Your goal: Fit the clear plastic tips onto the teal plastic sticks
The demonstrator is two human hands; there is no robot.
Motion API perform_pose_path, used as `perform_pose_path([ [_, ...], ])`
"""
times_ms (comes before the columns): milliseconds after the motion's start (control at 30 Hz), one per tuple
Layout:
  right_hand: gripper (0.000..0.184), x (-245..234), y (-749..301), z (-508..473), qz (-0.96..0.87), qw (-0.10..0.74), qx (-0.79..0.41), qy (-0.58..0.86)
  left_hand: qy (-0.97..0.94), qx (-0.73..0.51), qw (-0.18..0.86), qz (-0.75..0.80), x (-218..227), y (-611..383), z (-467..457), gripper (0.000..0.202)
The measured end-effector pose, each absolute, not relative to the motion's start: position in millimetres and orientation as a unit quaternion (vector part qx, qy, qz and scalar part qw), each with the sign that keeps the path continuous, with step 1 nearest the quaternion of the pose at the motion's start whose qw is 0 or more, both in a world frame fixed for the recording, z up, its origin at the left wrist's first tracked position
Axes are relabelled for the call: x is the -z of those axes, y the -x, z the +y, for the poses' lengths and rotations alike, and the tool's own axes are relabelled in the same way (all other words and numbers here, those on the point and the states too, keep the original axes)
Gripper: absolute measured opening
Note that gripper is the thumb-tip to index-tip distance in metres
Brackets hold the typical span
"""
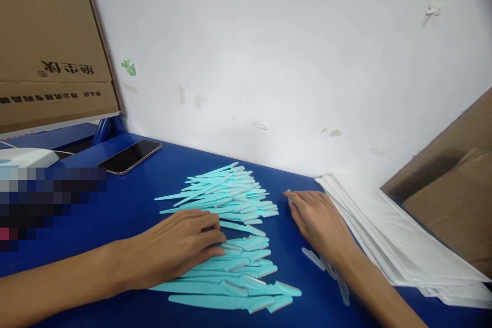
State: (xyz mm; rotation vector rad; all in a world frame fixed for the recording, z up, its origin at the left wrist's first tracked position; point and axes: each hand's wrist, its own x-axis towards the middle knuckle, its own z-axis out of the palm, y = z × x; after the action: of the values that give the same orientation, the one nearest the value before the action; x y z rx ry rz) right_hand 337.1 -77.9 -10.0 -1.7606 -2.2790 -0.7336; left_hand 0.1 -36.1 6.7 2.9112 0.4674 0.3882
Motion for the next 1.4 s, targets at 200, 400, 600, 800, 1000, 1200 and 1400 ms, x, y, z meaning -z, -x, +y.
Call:
perform_pose_path([
  [200,0.03,7.6,-336.7,-78.4,-0.759,0.121,0.263,0.584,-0.97,-0.124,0.101,0.183,-10.5,4.5,-41.1,0.026],
  [400,0.031,1.7,-329.2,-81.9,-0.75,0.144,0.262,0.59,-0.968,-0.133,0.108,0.185,-11.1,2.0,-38.7,0.018],
  [600,0.034,-0.2,-326.5,-84.6,-0.751,0.187,0.261,0.577,-0.96,-0.149,0.134,0.196,-12.4,2.0,-39.3,0.016],
  [800,0.02,-6.6,-315.8,-92.4,-0.765,0.34,0.203,0.507,-0.954,-0.159,0.143,0.211,-14.7,1.4,-40.1,0.017],
  [1000,0.028,-16.1,-286.0,-110.4,-0.775,0.433,0.162,0.431,-0.946,-0.191,0.144,0.219,-12.5,2.4,-37.9,0.02],
  [1200,0.041,-16.8,-268.8,-118.1,-0.812,0.437,0.089,0.376,-0.94,-0.224,0.12,0.228,-8.1,2.8,-36.3,0.02],
  [1400,0.029,-14.8,-262.2,-118.8,-0.785,0.471,0.007,0.402,-0.936,-0.254,0.064,0.235,-5.4,-0.3,-31.5,0.021],
])
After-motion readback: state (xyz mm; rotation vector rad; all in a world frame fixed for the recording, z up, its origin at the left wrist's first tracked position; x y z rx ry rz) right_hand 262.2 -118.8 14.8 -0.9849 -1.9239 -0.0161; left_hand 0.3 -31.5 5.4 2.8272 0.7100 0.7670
